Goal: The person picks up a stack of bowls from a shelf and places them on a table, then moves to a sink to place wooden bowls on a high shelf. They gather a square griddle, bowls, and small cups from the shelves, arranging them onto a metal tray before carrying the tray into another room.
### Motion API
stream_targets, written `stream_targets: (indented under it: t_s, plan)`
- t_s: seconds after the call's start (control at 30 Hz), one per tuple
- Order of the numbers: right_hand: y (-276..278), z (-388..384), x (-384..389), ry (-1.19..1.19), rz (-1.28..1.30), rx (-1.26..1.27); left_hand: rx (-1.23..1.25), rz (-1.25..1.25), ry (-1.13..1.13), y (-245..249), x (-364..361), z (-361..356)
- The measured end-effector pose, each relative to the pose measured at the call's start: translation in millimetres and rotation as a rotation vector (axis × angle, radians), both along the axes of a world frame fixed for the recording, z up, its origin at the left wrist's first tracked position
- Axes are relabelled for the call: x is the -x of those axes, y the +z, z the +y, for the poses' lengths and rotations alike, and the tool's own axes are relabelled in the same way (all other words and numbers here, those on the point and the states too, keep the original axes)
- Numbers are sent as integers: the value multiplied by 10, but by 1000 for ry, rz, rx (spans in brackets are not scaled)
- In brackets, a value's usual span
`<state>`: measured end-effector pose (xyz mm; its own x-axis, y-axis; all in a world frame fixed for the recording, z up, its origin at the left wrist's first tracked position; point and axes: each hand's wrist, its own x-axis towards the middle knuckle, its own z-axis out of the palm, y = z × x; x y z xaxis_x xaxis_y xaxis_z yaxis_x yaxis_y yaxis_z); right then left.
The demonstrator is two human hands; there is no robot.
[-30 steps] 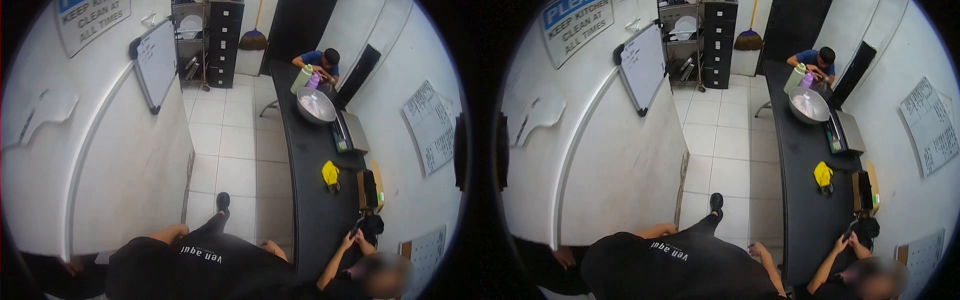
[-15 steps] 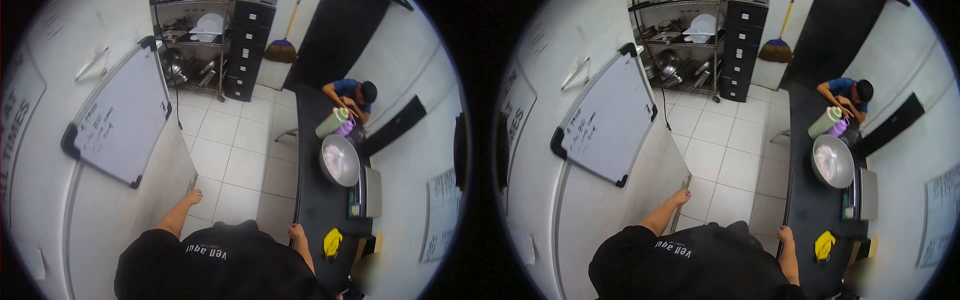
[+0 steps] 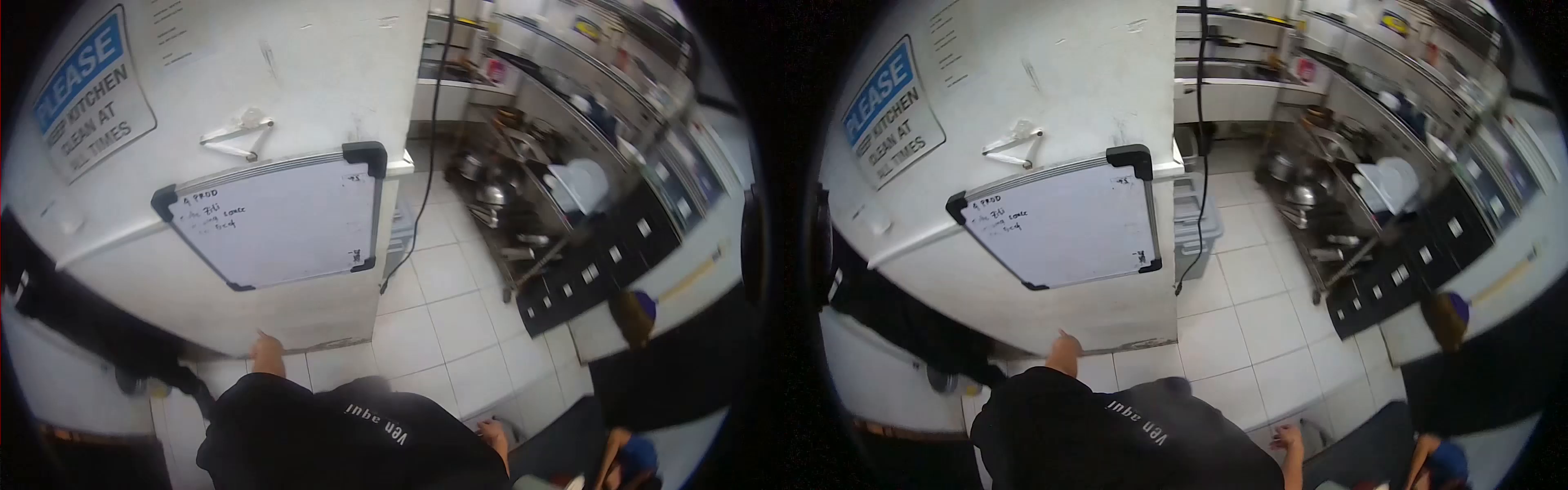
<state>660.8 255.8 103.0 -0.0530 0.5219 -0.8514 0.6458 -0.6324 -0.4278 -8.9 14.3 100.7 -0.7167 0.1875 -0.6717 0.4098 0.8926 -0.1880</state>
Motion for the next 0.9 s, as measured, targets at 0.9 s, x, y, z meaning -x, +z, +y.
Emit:
stream_targets:
  t_s: [0.9]
  plan:
    - [-827,6819,760,1025,-532,-840,-857,-443,-3,-677,-611,6182]
